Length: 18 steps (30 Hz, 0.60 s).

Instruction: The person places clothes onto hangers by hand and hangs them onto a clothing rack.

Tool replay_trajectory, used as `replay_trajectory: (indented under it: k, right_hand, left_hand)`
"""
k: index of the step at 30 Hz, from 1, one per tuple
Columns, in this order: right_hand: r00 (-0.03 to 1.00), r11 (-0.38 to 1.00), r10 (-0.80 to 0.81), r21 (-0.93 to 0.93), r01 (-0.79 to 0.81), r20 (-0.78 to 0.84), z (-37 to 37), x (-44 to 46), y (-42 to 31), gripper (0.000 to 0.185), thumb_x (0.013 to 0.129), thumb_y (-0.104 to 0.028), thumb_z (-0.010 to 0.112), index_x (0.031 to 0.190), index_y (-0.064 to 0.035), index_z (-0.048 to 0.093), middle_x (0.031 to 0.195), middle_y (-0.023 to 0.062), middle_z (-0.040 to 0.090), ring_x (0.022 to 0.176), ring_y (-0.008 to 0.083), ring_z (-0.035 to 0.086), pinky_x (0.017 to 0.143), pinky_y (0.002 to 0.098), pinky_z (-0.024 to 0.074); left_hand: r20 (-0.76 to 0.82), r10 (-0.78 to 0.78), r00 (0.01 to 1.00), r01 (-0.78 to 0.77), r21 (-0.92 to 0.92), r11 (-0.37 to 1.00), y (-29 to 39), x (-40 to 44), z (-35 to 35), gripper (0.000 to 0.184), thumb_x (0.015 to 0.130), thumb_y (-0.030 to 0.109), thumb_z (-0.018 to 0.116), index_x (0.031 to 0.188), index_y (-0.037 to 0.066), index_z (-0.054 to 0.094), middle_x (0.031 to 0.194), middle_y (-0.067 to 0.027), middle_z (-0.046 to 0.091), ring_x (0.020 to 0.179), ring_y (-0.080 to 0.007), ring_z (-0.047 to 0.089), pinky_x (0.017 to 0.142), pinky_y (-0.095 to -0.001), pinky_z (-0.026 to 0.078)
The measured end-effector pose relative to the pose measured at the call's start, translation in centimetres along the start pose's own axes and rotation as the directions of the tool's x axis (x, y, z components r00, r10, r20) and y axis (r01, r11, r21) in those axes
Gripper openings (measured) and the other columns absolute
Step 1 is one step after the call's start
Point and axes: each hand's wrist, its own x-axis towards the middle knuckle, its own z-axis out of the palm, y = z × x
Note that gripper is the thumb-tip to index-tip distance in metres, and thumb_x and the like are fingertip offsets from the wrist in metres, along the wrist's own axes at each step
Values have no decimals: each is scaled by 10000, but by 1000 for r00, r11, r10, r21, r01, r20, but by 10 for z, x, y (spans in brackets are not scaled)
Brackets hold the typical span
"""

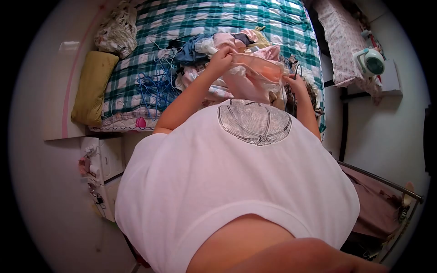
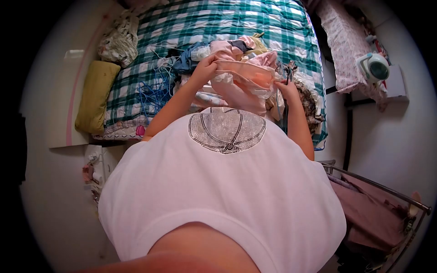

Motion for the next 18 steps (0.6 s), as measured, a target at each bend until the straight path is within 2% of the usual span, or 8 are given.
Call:
replay_trajectory:
  k: [3, 6, 9, 10, 12, 13, 16, 18]
  right_hand:
    - [995, 998, -59, -33, 57, -74, 4, 8, 3, 344, 667, -268, 720, 833, -28, 538, 693, 12, 530, 551, 81, 451, 475, 230, 352]
    - [948, 956, -279, 44, 288, -155, 9, 24, 15, 409, 663, -289, 717, 896, -8, 535, 706, 44, 545, 575, 131, 496, 506, 258, 390]
    - [879, 848, -439, -410, 337, -185, 18, 37, 23, 450, 649, -338, 725, 927, -31, 547, 720, 37, 550, 659, 143, 523, 572, 271, 413]
    - [883, 792, -429, -549, 266, -191, 19, 34, 23, 420, 679, -280, 695, 964, -12, 541, 730, 41, 551, 643, 154, 520, 554, 301, 413]
    - [952, 860, -293, -459, 222, -90, 12, 37, 23, 360, 704, -240, 655, 970, -24, 545, 717, 24, 544, 599, 136, 500, 526, 282, 397]
    - [974, 888, -226, -417, 193, -30, 8, 38, 24, 332, 717, -221, 636, 973, -29, 547, 711, 15, 540, 577, 127, 490, 511, 273, 389]
    - [977, 985, -169, 40, 166, 130, -2, 40, 38, 255, 751, -187, 571, 972, -59, 560, 675, -26, 516, 506, 85, 432, 461, 229, 338]
    - [967, 990, -138, 45, 132, 214, -12, 26, 24, 228, 759, -161, 548, 970, -75, 560, 657, -53, 490, 484, 54, 389, 443, 202, 296]
  left_hand:
    - [29, 34, 999, -36, 67, 997, 12, -3, 5, 159, 732, 46, 409, 837, 1, 520, 699, -60, 529, 619, -128, 496, 559, -261, 404]
    - [74, 1, 997, -4, 39, 999, 27, -5, 8, 188, 748, 41, 386, 868, 16, 529, 752, 11, 486, 663, -58, 433, 590, -199, 378]
    - [105, 19, 994, -19, -4, 1000, 33, -5, 11, 179, 752, 40, 388, 856, 15, 532, 770, 9, 492, 675, -55, 432, 588, -195, 371]
    - [95, 50, 994, -52, 15, 999, 33, -4, 12, 177, 748, 42, 393, 856, 10, 530, 754, -16, 510, 664, -78, 458, 584, -216, 384]
    - [72, 112, 991, -116, 49, 992, 33, -4, 11, 176, 739, 46, 403, 855, -1, 526, 723, -65, 548, 641, -125, 510, 576, -258, 409]
    - [59, 89, 994, -93, 56, 994, 31, -4, 10, 176, 739, 48, 403, 851, 0, 530, 729, -67, 552, 643, -127, 512, 580, -258, 409]
    - [-1, 50, 999, -50, 50, 997, 18, -4, -3, 175, 736, 64, 408, 827, -5, 541, 735, -92, 567, 647, -153, 526, 593, -271, 412]
    - [-59, 41, 997, -30, 171, 985, 7, -5, -17, 175, 731, 69, 412, 823, -13, 536, 716, -105, 560, 642, -170, 528, 593, -281, 413]
